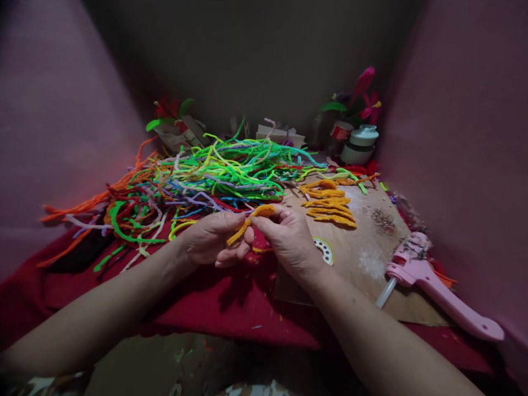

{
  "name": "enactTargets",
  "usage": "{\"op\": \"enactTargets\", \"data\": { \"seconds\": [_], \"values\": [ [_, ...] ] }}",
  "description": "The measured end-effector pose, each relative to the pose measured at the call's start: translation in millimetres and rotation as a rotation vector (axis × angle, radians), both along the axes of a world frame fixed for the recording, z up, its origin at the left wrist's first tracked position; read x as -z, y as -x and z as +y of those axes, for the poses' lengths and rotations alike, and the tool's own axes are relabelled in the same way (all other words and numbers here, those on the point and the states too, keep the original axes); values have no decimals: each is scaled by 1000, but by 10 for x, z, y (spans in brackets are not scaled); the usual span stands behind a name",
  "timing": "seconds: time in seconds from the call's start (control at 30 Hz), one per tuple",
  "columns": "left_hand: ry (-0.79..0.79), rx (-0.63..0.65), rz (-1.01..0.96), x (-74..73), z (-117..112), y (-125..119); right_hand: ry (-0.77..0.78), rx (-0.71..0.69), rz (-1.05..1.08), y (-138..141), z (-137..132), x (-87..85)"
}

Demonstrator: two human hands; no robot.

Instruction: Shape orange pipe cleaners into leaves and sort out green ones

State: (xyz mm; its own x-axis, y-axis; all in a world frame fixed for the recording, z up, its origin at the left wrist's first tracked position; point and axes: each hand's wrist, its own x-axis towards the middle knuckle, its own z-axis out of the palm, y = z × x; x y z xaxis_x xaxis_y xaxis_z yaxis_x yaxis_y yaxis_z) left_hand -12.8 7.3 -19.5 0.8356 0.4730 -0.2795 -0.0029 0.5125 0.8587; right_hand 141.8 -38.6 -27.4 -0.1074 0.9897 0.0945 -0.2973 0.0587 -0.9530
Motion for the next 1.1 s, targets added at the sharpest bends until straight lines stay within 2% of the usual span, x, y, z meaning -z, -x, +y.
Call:
{"op": "enactTargets", "data": {
  "seconds": [0.07,0.13,0.2,0.3,0.37,0.43,0.57,0.63,0.73,0.83,0.97,1.1],
  "values": [
    [-51,-1,12,-17,-28,0,-26,59,-64,6,-4,5],
    [-222,-34,116,-20,-61,-8,-77,160,-187,14,-5,23],
    [-592,-136,308,6,-96,-19,-141,274,-354,30,-11,45],
    [-1318,-316,575,90,-136,-27,-189,391,-528,62,-17,66],
    [-1624,-362,647,139,-144,-22,-173,391,-520,70,-7,66],
    [-1698,-351,652,152,-135,-13,-134,323,-447,60,19,64],
    [-1681,-283,633,122,-108,0,-85,148,-320,17,80,86],
    [-1845,-295,681,125,-115,-2,-94,151,-344,18,100,114],
    [-2237,-283,832,154,-160,-21,-53,236,-397,50,112,153],
    [-2463,-239,901,169,-210,-53,55,226,-277,70,116,163],
    [-2460,-211,899,140,-200,-80,166,218,6,36,121,142],
    [-2229,-282,862,-9,-113,-90,179,216,185,-5,143,116]
  ]
}}
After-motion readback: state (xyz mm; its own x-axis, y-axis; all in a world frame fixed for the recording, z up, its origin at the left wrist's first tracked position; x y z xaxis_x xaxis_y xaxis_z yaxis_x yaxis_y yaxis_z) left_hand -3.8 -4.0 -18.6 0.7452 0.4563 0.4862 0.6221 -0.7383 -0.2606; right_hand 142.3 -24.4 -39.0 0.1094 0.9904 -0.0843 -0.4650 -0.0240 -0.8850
